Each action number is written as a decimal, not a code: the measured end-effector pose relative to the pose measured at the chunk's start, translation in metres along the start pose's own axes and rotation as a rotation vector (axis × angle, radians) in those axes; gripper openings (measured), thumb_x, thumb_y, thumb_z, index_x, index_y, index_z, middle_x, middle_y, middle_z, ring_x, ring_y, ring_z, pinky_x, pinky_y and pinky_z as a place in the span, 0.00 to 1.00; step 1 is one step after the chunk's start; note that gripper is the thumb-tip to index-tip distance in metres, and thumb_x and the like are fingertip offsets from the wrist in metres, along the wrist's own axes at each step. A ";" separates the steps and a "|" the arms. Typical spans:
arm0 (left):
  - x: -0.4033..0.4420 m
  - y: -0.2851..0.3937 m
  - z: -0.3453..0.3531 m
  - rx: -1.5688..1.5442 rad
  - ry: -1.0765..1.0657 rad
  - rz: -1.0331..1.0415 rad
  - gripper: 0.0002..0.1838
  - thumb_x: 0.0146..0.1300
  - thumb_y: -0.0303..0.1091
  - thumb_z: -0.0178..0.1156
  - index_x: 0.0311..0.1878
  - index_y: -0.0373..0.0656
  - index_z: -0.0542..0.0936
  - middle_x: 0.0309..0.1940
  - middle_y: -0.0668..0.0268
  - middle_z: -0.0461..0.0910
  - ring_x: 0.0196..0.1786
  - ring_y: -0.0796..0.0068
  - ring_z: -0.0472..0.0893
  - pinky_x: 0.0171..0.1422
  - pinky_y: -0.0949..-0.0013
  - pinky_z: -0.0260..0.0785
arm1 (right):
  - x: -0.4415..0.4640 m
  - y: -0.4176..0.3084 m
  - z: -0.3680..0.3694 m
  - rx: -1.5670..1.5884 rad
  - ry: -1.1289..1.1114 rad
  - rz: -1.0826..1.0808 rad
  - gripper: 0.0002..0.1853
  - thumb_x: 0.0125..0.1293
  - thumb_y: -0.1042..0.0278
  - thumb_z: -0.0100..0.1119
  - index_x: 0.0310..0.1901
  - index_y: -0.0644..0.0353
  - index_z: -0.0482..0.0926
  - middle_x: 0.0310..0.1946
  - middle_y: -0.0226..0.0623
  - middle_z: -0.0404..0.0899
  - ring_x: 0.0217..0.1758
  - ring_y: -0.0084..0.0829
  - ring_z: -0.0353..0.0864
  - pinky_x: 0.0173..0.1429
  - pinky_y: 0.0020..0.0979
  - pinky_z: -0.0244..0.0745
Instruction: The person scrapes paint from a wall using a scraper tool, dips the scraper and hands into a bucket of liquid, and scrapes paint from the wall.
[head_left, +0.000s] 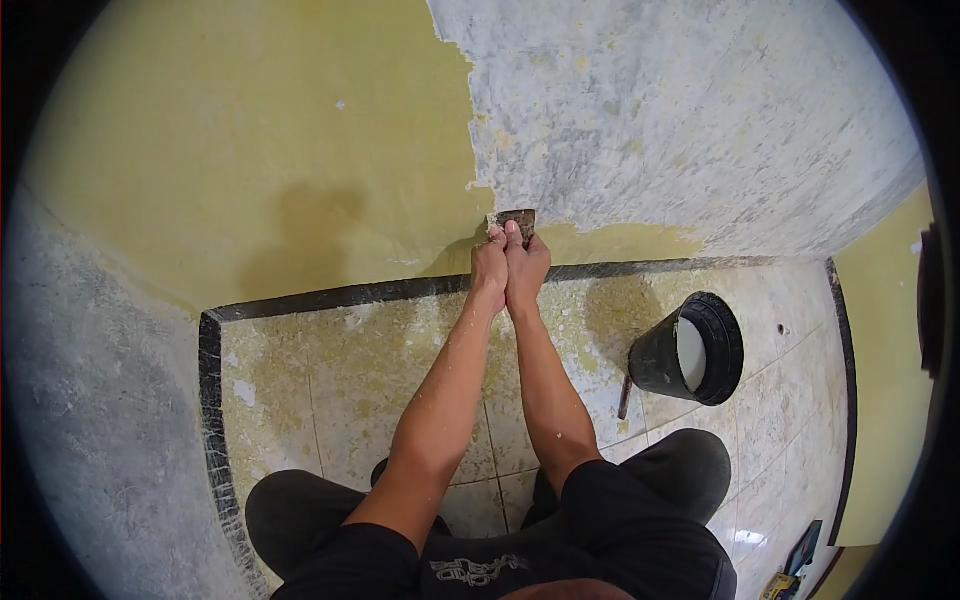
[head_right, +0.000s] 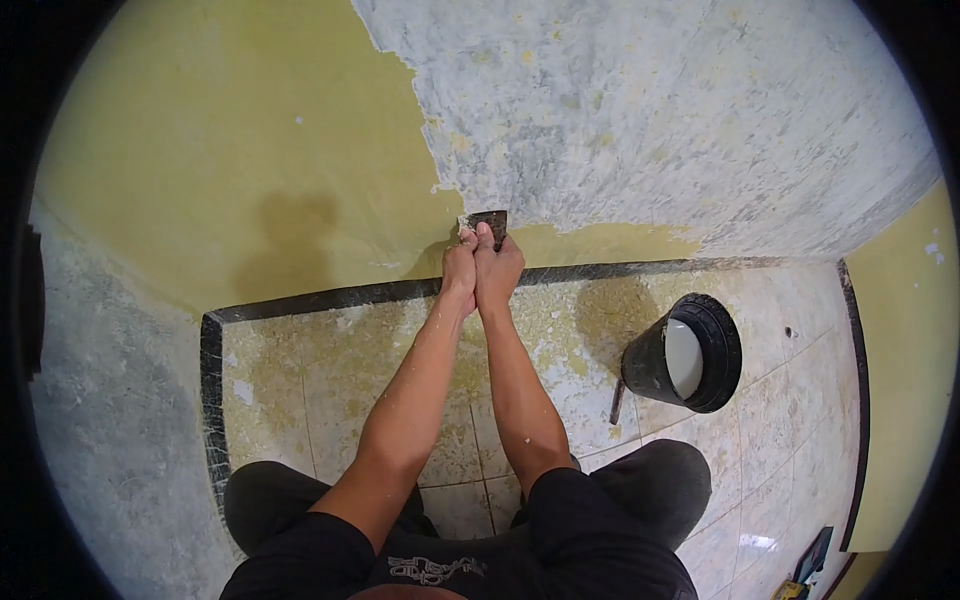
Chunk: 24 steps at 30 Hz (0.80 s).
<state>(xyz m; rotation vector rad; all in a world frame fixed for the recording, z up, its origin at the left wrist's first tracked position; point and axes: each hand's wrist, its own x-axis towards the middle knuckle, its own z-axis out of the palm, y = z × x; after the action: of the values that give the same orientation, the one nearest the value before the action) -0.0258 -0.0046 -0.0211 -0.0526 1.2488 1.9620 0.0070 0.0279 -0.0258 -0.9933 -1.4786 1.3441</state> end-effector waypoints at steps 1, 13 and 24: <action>-0.001 -0.001 0.001 -0.001 0.000 -0.006 0.20 0.71 0.45 0.48 0.42 0.35 0.78 0.39 0.59 0.79 0.41 0.72 0.78 0.43 0.66 0.71 | 0.000 -0.001 -0.001 -0.005 0.002 0.003 0.17 0.64 0.59 0.59 0.29 0.68 0.80 0.21 0.41 0.80 0.24 0.26 0.71 0.32 0.32 0.69; -0.006 0.039 -0.001 -0.005 0.003 0.156 0.20 0.71 0.44 0.48 0.43 0.34 0.79 0.39 0.60 0.79 0.41 0.72 0.78 0.46 0.66 0.71 | 0.002 -0.037 0.027 0.097 -0.025 -0.070 0.16 0.63 0.60 0.60 0.30 0.68 0.79 0.20 0.41 0.78 0.23 0.25 0.69 0.31 0.33 0.68; 0.007 -0.013 -0.004 -0.007 -0.028 -0.040 0.21 0.70 0.47 0.49 0.47 0.36 0.77 0.43 0.58 0.78 0.45 0.69 0.77 0.48 0.65 0.71 | 0.005 0.009 -0.004 -0.146 0.042 0.040 0.19 0.62 0.57 0.60 0.29 0.69 0.79 0.21 0.46 0.79 0.23 0.31 0.73 0.33 0.36 0.69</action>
<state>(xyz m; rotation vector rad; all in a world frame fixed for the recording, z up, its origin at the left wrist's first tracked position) -0.0237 -0.0006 -0.0359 -0.0527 1.2137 1.9263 0.0097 0.0344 -0.0342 -1.1428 -1.5495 1.2491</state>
